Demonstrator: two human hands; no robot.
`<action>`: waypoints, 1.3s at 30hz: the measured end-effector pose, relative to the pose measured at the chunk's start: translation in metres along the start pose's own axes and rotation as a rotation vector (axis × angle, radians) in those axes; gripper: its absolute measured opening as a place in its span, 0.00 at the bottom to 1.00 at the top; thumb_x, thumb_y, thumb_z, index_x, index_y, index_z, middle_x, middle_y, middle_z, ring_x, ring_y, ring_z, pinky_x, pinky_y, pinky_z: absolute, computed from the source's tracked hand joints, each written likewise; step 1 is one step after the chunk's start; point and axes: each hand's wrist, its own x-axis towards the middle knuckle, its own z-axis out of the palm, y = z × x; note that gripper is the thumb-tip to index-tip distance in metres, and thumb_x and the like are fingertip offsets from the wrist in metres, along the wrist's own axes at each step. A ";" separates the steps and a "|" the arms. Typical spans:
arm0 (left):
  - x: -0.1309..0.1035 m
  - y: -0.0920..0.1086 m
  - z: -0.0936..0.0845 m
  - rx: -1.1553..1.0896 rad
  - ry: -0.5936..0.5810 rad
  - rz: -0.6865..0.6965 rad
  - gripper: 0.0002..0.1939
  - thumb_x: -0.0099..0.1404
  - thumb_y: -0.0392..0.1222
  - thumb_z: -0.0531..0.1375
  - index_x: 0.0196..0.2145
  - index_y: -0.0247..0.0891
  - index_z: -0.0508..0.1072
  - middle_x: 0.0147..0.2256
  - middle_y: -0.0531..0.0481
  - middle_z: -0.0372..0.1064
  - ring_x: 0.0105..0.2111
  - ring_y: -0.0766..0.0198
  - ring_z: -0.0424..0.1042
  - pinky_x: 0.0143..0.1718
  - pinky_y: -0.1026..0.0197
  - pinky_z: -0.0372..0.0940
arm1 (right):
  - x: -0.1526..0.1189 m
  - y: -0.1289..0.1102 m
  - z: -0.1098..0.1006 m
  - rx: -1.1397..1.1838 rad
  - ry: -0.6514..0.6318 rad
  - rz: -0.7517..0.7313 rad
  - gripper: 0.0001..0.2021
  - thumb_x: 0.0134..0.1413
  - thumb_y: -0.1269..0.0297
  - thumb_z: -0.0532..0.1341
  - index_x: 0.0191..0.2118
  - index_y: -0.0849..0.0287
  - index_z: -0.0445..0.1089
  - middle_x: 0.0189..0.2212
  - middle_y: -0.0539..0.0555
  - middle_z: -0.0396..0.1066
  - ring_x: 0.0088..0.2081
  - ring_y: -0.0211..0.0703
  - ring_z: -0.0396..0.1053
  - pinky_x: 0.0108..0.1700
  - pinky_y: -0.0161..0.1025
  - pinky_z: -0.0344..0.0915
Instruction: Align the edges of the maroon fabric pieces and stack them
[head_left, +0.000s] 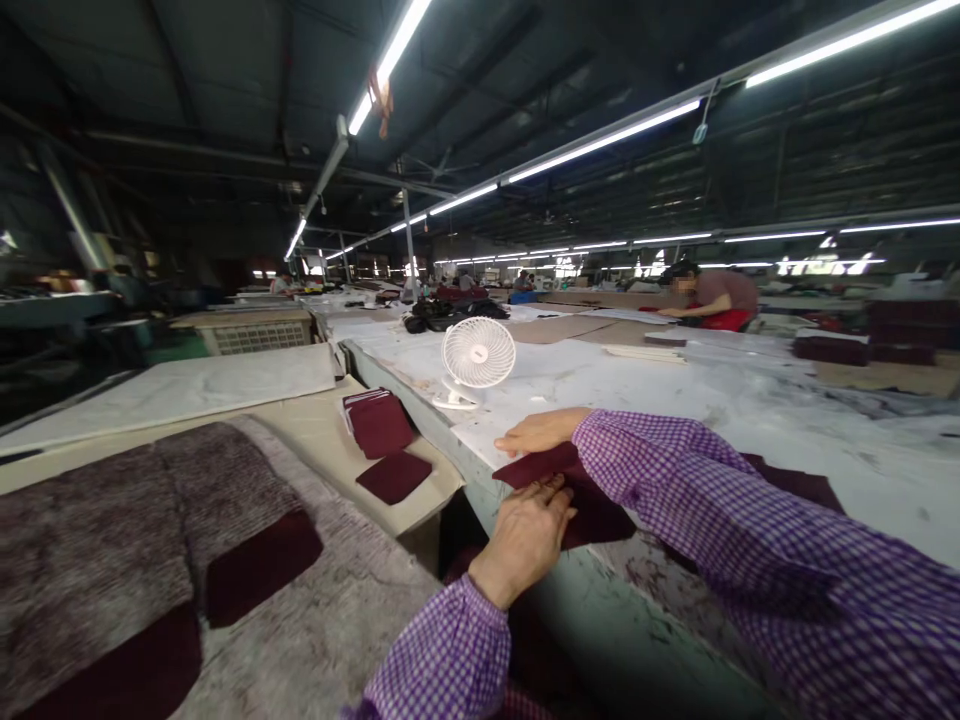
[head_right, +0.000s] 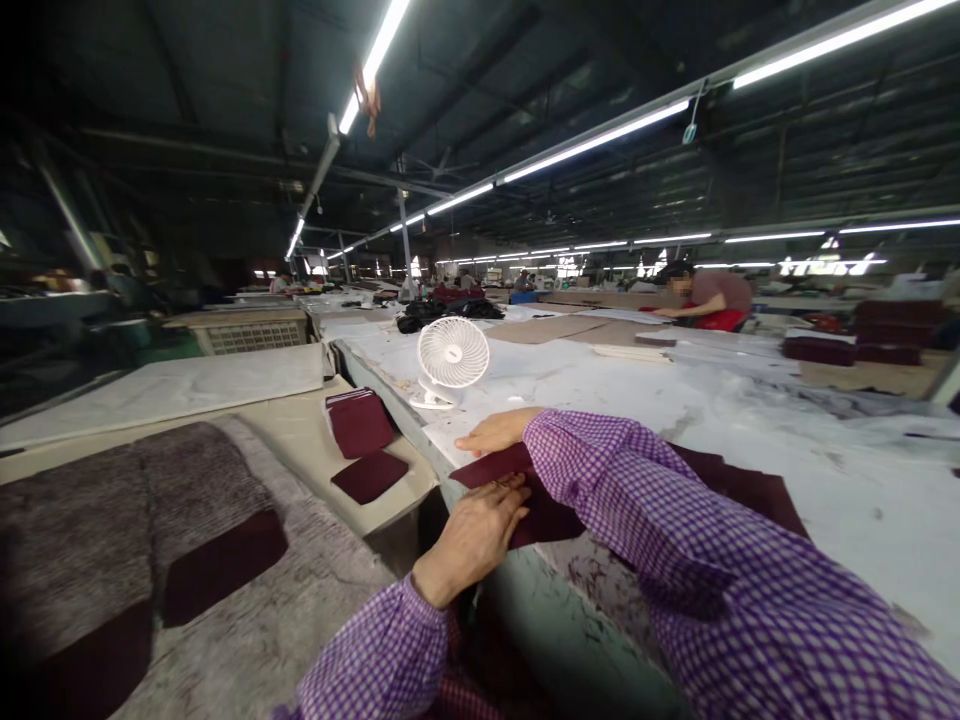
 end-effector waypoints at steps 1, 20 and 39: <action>0.000 0.001 -0.001 -0.005 -0.014 -0.016 0.17 0.69 0.41 0.48 0.51 0.35 0.68 0.52 0.43 0.67 0.50 0.58 0.69 0.51 0.55 0.65 | -0.002 0.001 -0.001 0.035 -0.039 0.000 0.32 0.60 0.42 0.42 0.43 0.64 0.72 0.34 0.59 0.71 0.34 0.43 0.67 0.40 0.40 0.61; 0.000 0.001 -0.002 -0.032 -0.023 -0.029 0.17 0.69 0.41 0.47 0.51 0.35 0.68 0.46 0.41 0.72 0.46 0.56 0.71 0.50 0.53 0.65 | -0.013 -0.003 -0.002 0.079 -0.045 -0.263 0.09 0.47 0.61 0.63 0.33 0.60 0.71 0.24 0.47 0.67 0.26 0.34 0.61 0.30 0.33 0.57; 0.002 -0.003 0.005 -0.061 0.044 0.018 0.15 0.69 0.40 0.48 0.47 0.34 0.70 0.47 0.43 0.71 0.48 0.58 0.70 0.52 0.54 0.63 | -0.058 0.034 0.040 -0.266 0.692 0.402 0.11 0.58 0.55 0.54 0.36 0.55 0.67 0.30 0.54 0.72 0.33 0.44 0.68 0.33 0.36 0.55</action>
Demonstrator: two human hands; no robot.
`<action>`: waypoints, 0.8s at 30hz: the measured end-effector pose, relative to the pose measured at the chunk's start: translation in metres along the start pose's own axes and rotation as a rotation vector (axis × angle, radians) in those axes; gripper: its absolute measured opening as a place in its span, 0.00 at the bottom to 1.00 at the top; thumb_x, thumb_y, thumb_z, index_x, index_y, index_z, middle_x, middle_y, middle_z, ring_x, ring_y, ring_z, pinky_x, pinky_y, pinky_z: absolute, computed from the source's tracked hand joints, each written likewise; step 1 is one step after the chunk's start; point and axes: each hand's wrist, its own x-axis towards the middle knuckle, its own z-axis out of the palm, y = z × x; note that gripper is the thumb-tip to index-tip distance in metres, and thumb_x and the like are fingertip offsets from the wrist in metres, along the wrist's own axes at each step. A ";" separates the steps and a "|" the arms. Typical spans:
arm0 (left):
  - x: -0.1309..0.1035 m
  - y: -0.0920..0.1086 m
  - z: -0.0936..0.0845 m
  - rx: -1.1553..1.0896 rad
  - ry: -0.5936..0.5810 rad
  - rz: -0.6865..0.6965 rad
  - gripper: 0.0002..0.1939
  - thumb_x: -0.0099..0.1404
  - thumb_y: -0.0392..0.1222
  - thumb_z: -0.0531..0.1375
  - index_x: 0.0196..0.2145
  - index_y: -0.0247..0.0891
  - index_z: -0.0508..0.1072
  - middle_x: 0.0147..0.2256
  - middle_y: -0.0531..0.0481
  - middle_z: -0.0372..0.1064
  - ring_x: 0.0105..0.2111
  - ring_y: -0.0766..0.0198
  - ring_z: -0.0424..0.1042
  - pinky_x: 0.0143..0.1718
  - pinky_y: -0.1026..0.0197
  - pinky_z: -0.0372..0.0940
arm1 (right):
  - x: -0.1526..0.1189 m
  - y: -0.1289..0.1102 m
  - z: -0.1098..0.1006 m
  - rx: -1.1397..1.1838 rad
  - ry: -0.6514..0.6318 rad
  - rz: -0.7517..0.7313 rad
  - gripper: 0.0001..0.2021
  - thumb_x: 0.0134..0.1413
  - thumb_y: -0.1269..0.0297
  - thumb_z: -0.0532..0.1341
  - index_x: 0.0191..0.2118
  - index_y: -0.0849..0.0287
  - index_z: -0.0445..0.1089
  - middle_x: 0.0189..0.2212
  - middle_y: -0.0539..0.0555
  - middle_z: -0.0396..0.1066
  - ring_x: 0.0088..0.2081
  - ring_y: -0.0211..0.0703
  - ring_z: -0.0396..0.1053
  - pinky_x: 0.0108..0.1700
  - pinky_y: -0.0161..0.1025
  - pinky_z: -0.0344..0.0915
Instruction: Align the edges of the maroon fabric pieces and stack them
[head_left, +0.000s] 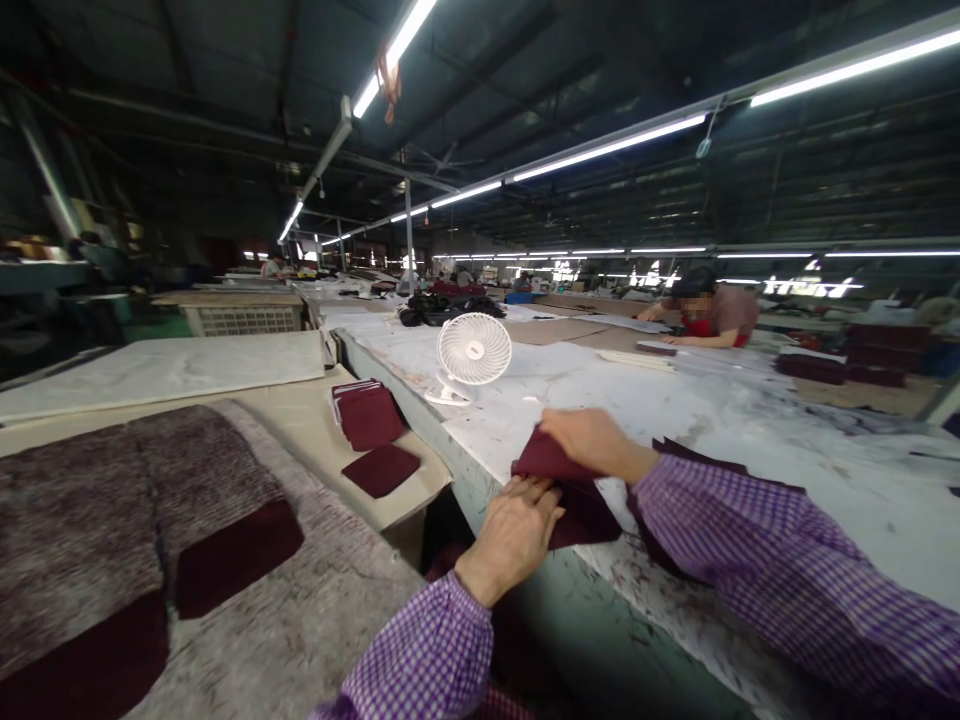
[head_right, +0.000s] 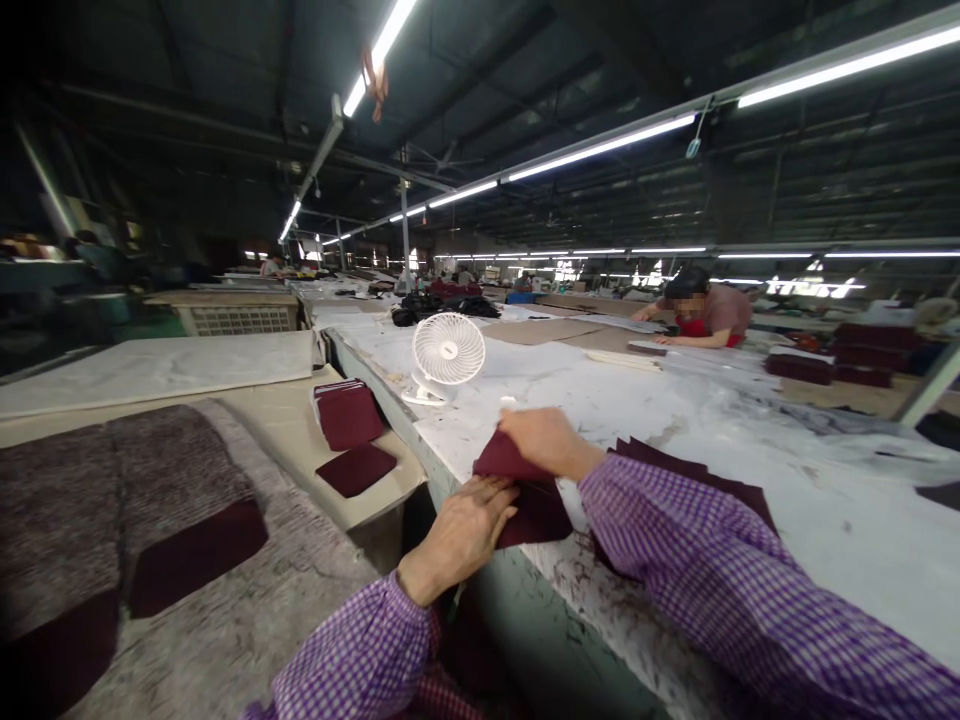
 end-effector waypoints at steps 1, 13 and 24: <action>0.001 0.000 0.000 -0.017 0.004 0.022 0.16 0.69 0.40 0.48 0.48 0.34 0.70 0.49 0.43 0.70 0.50 0.58 0.68 0.54 0.54 0.62 | 0.006 0.015 -0.001 -0.010 0.030 0.124 0.12 0.59 0.56 0.51 0.38 0.57 0.67 0.30 0.56 0.72 0.34 0.46 0.68 0.33 0.37 0.56; 0.010 -0.004 -0.017 -0.319 0.215 -0.262 0.15 0.66 0.47 0.53 0.44 0.35 0.69 0.42 0.43 0.70 0.45 0.58 0.68 0.49 0.54 0.63 | 0.018 0.059 -0.028 0.160 0.216 0.100 0.14 0.61 0.56 0.47 0.36 0.57 0.66 0.30 0.54 0.70 0.33 0.45 0.66 0.37 0.38 0.57; 0.041 -0.005 -0.028 -1.069 0.379 -0.492 0.22 0.64 0.56 0.51 0.21 0.37 0.55 0.20 0.58 0.49 0.22 0.71 0.51 0.25 0.68 0.51 | -0.005 0.016 -0.068 0.345 0.554 -0.032 0.11 0.60 0.58 0.49 0.34 0.57 0.64 0.25 0.51 0.66 0.28 0.42 0.63 0.33 0.37 0.54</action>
